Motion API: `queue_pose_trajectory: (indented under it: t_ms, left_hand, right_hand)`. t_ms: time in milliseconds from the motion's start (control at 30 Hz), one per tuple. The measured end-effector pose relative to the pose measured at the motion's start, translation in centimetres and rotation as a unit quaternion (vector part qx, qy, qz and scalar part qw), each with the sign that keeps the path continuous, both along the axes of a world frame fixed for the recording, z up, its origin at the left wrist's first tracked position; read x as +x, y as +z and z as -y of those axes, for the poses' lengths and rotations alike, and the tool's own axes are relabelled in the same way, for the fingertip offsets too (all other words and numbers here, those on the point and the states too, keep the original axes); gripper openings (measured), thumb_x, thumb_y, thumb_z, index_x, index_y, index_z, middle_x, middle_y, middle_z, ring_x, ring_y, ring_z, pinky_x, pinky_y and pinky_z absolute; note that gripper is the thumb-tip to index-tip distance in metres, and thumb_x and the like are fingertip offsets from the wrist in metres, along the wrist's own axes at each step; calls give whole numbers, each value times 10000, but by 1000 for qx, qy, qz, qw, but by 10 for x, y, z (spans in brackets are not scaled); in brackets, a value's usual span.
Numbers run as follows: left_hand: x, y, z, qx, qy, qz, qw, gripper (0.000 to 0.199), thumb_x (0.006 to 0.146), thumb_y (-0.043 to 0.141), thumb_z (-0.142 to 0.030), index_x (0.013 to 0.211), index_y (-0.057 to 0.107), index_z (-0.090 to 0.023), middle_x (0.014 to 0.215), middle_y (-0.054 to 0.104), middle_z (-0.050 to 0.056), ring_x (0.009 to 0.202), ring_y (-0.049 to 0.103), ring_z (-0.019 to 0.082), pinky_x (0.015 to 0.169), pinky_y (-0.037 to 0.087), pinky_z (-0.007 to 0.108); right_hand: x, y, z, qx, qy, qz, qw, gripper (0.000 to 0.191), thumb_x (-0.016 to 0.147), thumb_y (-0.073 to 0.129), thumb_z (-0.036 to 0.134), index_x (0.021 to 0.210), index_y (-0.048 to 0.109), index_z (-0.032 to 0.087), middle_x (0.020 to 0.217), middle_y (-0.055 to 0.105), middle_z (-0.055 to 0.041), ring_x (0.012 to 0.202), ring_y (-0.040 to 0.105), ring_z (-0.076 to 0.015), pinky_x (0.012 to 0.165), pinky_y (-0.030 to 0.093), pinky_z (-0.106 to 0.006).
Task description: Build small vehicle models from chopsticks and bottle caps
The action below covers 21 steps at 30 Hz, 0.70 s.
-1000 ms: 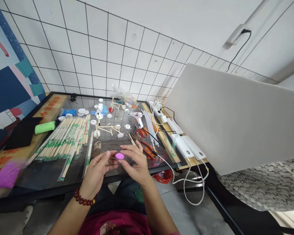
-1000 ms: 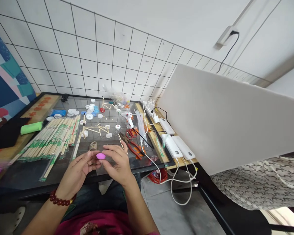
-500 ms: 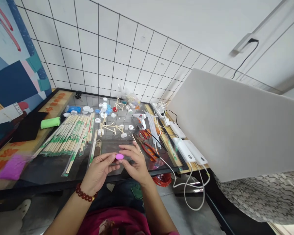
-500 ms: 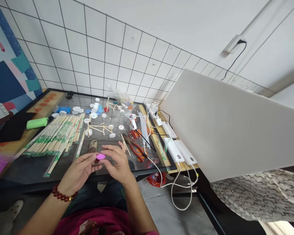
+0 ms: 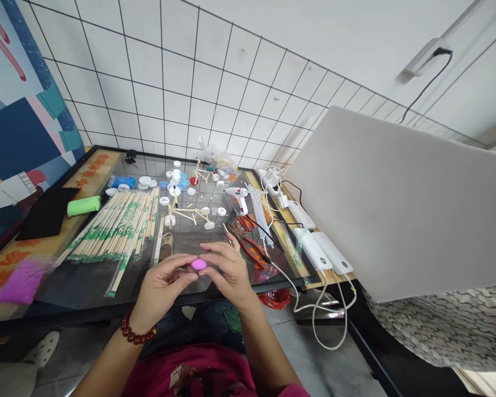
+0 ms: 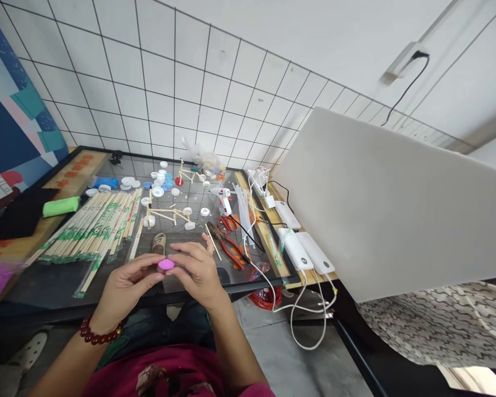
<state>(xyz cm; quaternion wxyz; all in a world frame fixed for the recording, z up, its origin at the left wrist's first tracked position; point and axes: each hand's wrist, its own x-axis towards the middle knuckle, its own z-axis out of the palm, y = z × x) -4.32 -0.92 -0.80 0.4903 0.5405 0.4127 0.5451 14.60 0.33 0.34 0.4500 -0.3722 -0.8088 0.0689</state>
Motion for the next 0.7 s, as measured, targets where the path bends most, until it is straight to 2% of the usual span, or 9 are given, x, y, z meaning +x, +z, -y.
queue_pose_trajectory:
  t_ms: [167, 333, 467, 533, 600, 700]
  left_hand:
    - [2, 1, 1, 66, 6, -32, 997, 106, 799, 773, -253, 895, 819, -257, 955, 761, 64, 922, 703, 203, 842, 582, 289]
    - [1, -4, 2, 62, 24, -32, 997, 165, 811, 765, -259, 970, 812, -256, 1105, 748, 83, 1038, 696, 223, 901, 576, 307]
    - [-1, -3, 1, 70, 16, -20, 997, 109, 791, 782, -255, 895, 810, -241, 1072, 755, 78, 1025, 700, 216, 902, 577, 306]
    - [-1, -1, 2, 25, 6, 15, 1000, 203, 761, 811, -270, 963, 804, -246, 1074, 763, 74, 983, 713, 213, 863, 594, 310]
    - [-1, 1, 3, -55, -14, 62, 996, 291, 755, 820, -321, 1035, 793, -245, 1001, 780, 71, 852, 727, 195, 780, 614, 307]
    - [2, 2, 3, -139, -40, 105, 984, 298, 744, 826, -393, 980, 809, -212, 902, 785, 70, 704, 702, 160, 699, 612, 283]
  right_hand:
    - [2, 2, 3, 3, 4, 27, 1000, 169, 967, 629, 387, 1100, 717, 332, 1194, 741, -15, 1078, 691, -190, 1257, 142, -527]
    - [0, 2, 2, 13, 14, 8, 1000, 176, 962, 644, 362, 1117, 704, 304, 1200, 738, -26, 1093, 684, -180, 1260, 120, -521]
    - [-3, 1, 1, 20, 20, 1, 1000, 158, 968, 637, 355, 1093, 704, 286, 1191, 738, -28, 1087, 686, -170, 1259, 119, -512]
    - [-4, 1, 1, 23, 17, 4, 1000, 155, 970, 632, 357, 1084, 709, 285, 1191, 739, -31, 1089, 685, -172, 1257, 130, -508]
    - [-4, 0, 1, 29, 8, 9, 1000, 149, 971, 631, 341, 1086, 711, 291, 1196, 738, -33, 1092, 684, -178, 1252, 147, -507]
    - [-4, 0, 1, 35, 0, 13, 999, 151, 968, 634, 293, 1100, 706, 300, 1196, 737, -31, 1088, 685, -178, 1243, 169, -509]
